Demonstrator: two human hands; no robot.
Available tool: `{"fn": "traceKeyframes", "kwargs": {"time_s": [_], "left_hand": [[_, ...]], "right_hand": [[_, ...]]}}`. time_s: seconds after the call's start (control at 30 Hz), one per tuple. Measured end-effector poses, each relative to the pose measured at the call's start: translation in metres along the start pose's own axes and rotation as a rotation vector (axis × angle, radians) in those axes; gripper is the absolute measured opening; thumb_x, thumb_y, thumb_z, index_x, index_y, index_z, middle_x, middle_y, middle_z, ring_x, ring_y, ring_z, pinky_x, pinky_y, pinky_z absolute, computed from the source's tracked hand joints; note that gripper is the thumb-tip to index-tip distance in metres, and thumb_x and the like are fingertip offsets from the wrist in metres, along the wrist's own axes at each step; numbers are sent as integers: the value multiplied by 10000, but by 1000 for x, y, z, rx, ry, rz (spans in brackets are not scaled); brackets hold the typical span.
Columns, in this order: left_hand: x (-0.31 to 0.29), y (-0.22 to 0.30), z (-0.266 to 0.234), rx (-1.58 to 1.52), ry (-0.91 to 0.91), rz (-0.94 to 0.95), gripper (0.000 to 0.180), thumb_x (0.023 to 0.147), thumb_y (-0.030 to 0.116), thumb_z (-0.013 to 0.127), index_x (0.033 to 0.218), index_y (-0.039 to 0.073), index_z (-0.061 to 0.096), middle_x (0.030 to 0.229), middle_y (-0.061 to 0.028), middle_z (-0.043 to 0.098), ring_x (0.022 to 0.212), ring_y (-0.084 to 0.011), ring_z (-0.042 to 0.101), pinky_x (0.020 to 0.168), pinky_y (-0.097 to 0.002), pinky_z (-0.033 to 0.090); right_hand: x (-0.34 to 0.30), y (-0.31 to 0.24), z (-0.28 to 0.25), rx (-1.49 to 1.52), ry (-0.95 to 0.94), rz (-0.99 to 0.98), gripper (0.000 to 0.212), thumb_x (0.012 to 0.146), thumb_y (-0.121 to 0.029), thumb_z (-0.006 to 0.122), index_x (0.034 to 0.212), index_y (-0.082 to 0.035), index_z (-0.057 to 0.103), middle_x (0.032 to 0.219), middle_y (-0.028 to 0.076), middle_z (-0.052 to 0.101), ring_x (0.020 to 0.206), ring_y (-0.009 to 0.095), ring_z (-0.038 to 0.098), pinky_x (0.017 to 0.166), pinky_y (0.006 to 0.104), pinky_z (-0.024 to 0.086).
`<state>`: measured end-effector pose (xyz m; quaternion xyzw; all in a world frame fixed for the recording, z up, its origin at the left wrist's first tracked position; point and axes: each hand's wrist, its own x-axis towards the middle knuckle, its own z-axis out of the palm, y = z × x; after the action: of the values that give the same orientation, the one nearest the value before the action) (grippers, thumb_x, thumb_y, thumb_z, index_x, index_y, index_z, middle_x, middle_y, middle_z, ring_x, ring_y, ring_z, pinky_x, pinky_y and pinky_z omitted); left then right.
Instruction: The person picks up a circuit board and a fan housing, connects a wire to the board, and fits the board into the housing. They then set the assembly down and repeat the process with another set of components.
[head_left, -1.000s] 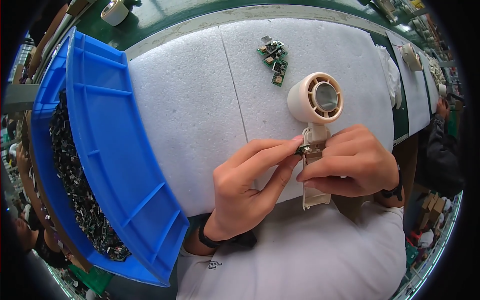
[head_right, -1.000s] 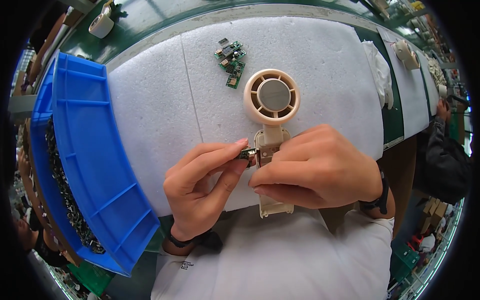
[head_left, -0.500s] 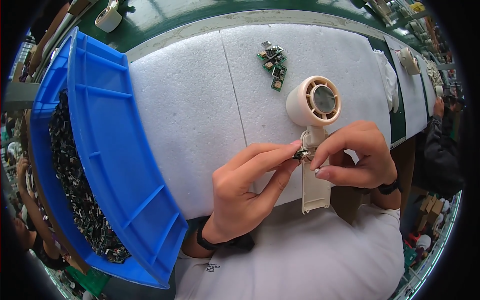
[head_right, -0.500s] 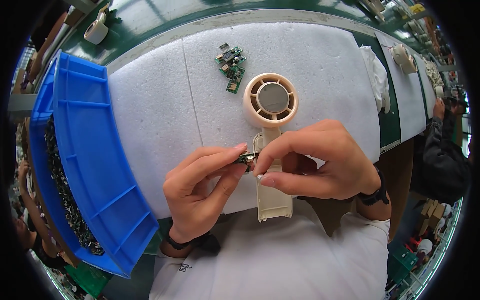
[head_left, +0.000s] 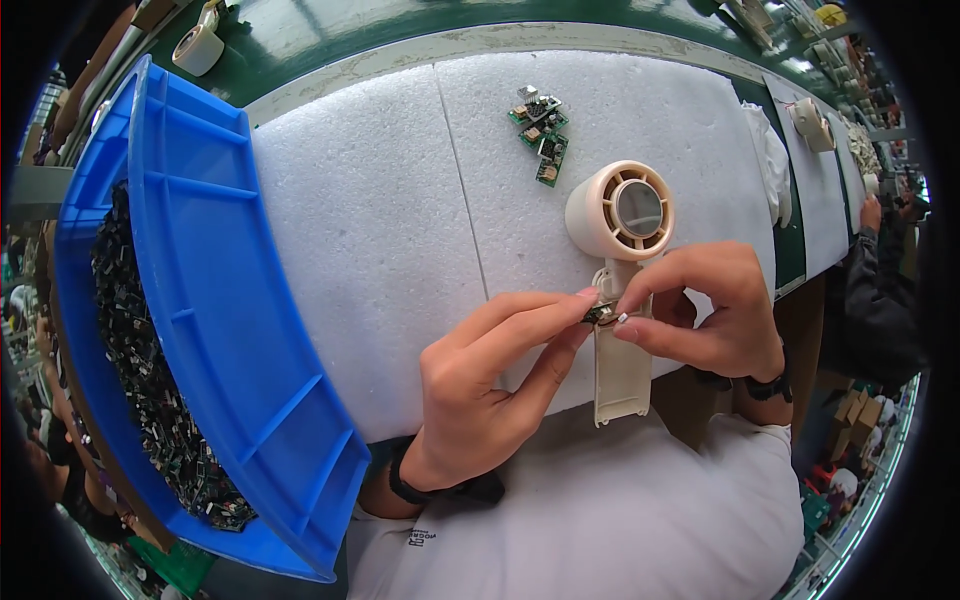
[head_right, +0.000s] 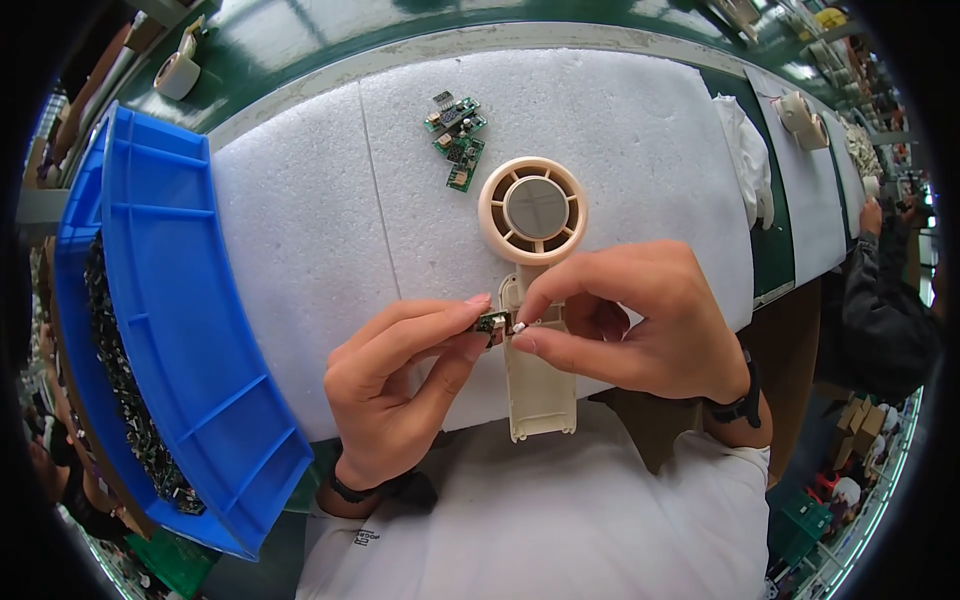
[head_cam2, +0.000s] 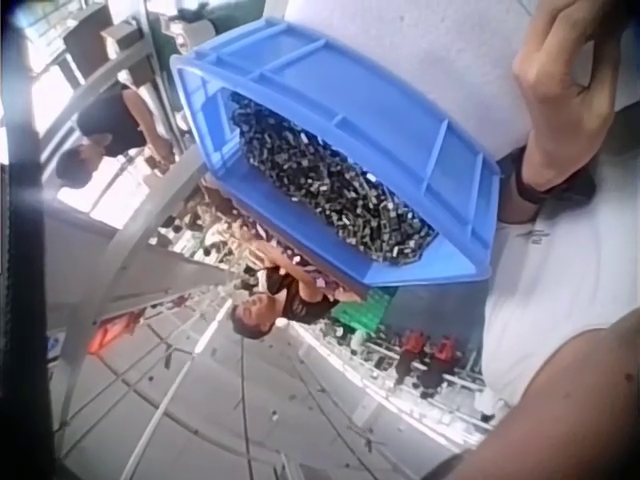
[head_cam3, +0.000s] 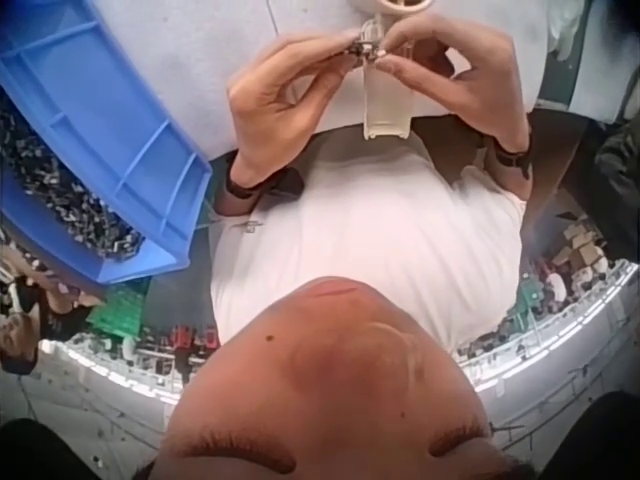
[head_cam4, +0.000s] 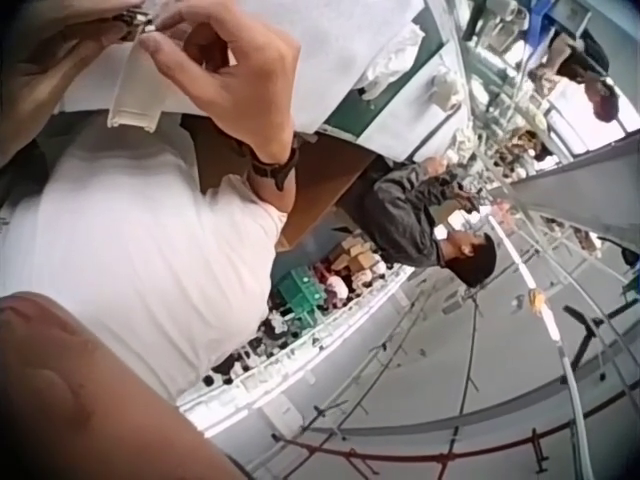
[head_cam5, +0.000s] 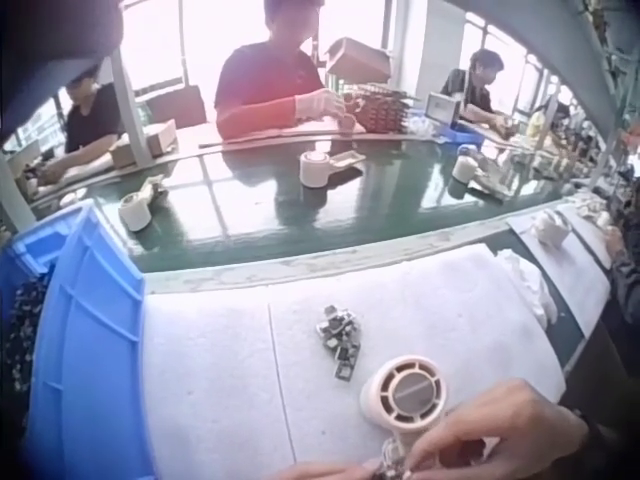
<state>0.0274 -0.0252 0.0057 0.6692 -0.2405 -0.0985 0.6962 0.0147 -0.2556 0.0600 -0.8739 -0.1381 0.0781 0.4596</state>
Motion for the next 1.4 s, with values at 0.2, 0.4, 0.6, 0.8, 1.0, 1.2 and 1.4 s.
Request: {"fn": "traceKeyframes", "kwargs": {"time_s": [0.2,0.4,0.6,0.8,1.0,1.2,1.4], "left_hand": [[0,-1,0,-9,12,-2,377,842,-203,648,1192,-67,684,1122,-200,689,1010,-225,706,864,-292,599],[0,-1,2,6,47,25,362,833,-181,674,1159,-30,717,1095,-178,720,969,-219,723,834,-292,599],[0,0,3,56,72,60,347,817,-146,711,1117,23,751,1061,-134,747,917,-215,740,784,-295,599],[-1,0,3,83,74,93,347,823,-127,714,1127,36,747,1069,-135,739,915,-235,740,779,-296,602],[-7,0,2,29,74,100,352,847,-94,705,1166,51,729,1103,-130,720,922,-270,729,781,-319,608],[-9,0,5,6,73,140,357,870,-72,696,1204,54,709,1122,-122,709,936,-281,721,785,-328,604],[-11,-6,1,-75,71,58,354,893,-49,685,1232,54,695,1116,-128,706,955,-280,717,808,-332,594]], "right_hand": [[-2,4,4,-39,27,-98,215,745,-14,849,936,-73,772,783,16,647,627,91,589,524,229,438],[-2,-2,6,-265,111,-140,266,696,-17,874,935,-95,785,823,29,612,723,142,617,575,260,466],[2,-11,6,-346,84,-146,229,712,-60,867,916,-93,769,792,31,612,696,190,622,589,306,502],[6,-11,4,-341,57,-161,240,687,-24,871,899,-84,777,804,32,618,696,166,631,591,290,509],[-1,-5,8,-250,91,-129,214,734,-20,844,931,-78,782,823,43,663,679,179,653,584,307,524],[1,-25,10,-195,168,0,180,771,-1,815,936,-67,791,847,37,682,675,129,649,571,271,515],[4,-27,26,-199,252,-15,173,748,9,799,903,-65,777,825,43,667,626,137,615,541,266,484]]}}
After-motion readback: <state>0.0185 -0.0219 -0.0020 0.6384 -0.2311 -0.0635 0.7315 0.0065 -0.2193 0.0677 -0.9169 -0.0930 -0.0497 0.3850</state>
